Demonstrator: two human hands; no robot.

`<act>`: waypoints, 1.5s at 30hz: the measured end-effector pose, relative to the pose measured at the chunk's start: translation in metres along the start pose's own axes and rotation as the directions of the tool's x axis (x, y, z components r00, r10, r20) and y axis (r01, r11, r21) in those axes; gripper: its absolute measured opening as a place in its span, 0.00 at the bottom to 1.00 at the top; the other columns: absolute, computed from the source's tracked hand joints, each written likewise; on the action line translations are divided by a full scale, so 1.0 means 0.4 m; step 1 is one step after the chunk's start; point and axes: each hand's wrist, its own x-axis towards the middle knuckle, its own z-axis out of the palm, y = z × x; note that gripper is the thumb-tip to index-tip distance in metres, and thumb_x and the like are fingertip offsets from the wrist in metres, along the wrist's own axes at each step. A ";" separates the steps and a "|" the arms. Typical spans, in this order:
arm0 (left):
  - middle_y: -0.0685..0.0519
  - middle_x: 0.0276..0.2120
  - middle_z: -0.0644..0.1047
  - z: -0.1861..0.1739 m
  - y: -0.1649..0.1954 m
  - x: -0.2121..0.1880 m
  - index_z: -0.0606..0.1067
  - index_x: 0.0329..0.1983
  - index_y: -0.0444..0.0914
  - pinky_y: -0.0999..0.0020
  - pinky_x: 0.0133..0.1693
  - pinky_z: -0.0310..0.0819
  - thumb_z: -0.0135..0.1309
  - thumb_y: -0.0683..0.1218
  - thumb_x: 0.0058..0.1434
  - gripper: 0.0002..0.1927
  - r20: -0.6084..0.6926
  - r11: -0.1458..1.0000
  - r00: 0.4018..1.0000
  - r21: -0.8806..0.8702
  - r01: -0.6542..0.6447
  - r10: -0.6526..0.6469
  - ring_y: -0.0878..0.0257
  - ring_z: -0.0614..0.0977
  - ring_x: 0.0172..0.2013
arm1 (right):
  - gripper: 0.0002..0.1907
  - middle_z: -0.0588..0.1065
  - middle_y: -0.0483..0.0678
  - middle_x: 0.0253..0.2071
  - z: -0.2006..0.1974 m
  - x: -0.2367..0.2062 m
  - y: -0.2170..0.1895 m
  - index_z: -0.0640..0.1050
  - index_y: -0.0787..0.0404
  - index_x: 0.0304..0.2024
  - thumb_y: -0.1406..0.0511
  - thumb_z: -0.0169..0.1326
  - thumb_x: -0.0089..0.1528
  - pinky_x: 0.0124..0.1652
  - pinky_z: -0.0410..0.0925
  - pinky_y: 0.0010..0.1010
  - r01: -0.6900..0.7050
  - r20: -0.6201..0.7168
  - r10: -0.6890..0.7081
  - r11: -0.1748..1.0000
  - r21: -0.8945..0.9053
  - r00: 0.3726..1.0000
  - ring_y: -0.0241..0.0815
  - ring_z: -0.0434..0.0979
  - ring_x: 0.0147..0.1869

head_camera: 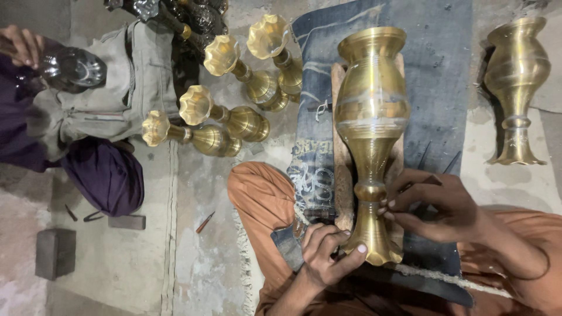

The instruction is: The person sits on the floor finishing a brass vase, rubbing its surface with a flat wooden block, scraping the seam area with a small hand tool, and pulling a rope wrapped around the vase to rotate it against an abrasive while holding it steady.

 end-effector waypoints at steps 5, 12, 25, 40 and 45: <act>0.54 0.35 0.78 -0.008 -0.003 0.000 0.79 0.50 0.52 0.60 0.38 0.74 0.66 0.44 0.60 0.16 0.017 1.000 1.000 -0.022 -0.006 0.006 0.57 0.80 0.38 | 0.09 0.80 0.50 0.42 0.000 -0.009 0.001 0.79 0.62 0.37 0.71 0.64 0.54 0.34 0.80 0.22 -0.014 0.016 0.014 1.000 -0.002 1.000 0.39 0.88 0.40; 0.53 0.35 0.78 -0.006 -0.005 -0.006 0.79 0.51 0.52 0.59 0.39 0.75 0.65 0.45 0.60 0.16 0.012 1.000 1.000 -0.018 -0.004 0.004 0.56 0.80 0.38 | 0.09 0.80 0.50 0.42 0.006 -0.007 0.016 0.78 0.63 0.38 0.72 0.64 0.56 0.39 0.81 0.25 0.009 -0.012 -0.008 0.999 0.053 1.000 0.40 0.89 0.43; 0.53 0.35 0.78 -0.005 -0.005 -0.020 0.79 0.50 0.52 0.60 0.38 0.74 0.66 0.45 0.60 0.16 0.020 1.000 1.000 -0.018 0.017 -0.017 0.57 0.80 0.38 | 0.09 0.80 0.51 0.41 0.016 -0.016 0.036 0.79 0.64 0.36 0.73 0.65 0.55 0.41 0.80 0.27 0.036 -0.030 -0.032 0.991 0.133 0.999 0.41 0.87 0.44; 0.53 0.38 0.80 -0.064 0.024 0.056 0.77 0.56 0.48 0.63 0.40 0.75 0.59 0.46 0.68 0.14 0.155 0.985 0.987 0.162 -0.063 0.038 0.58 0.82 0.41 | 0.09 0.79 0.54 0.43 0.030 -0.070 0.026 0.80 0.65 0.38 0.75 0.64 0.56 0.44 0.83 0.30 -0.052 -0.252 0.098 0.982 0.184 0.963 0.44 0.86 0.45; 0.55 0.32 0.76 -0.084 0.045 0.103 0.80 0.56 0.48 0.67 0.34 0.72 0.58 0.47 0.68 0.14 0.296 0.960 0.952 0.233 -0.157 0.084 0.60 0.81 0.36 | 0.08 0.79 0.55 0.44 0.052 -0.175 -0.005 0.80 0.64 0.35 0.76 0.63 0.54 0.42 0.81 0.31 -0.280 -0.499 0.255 0.960 0.026 0.828 0.45 0.87 0.46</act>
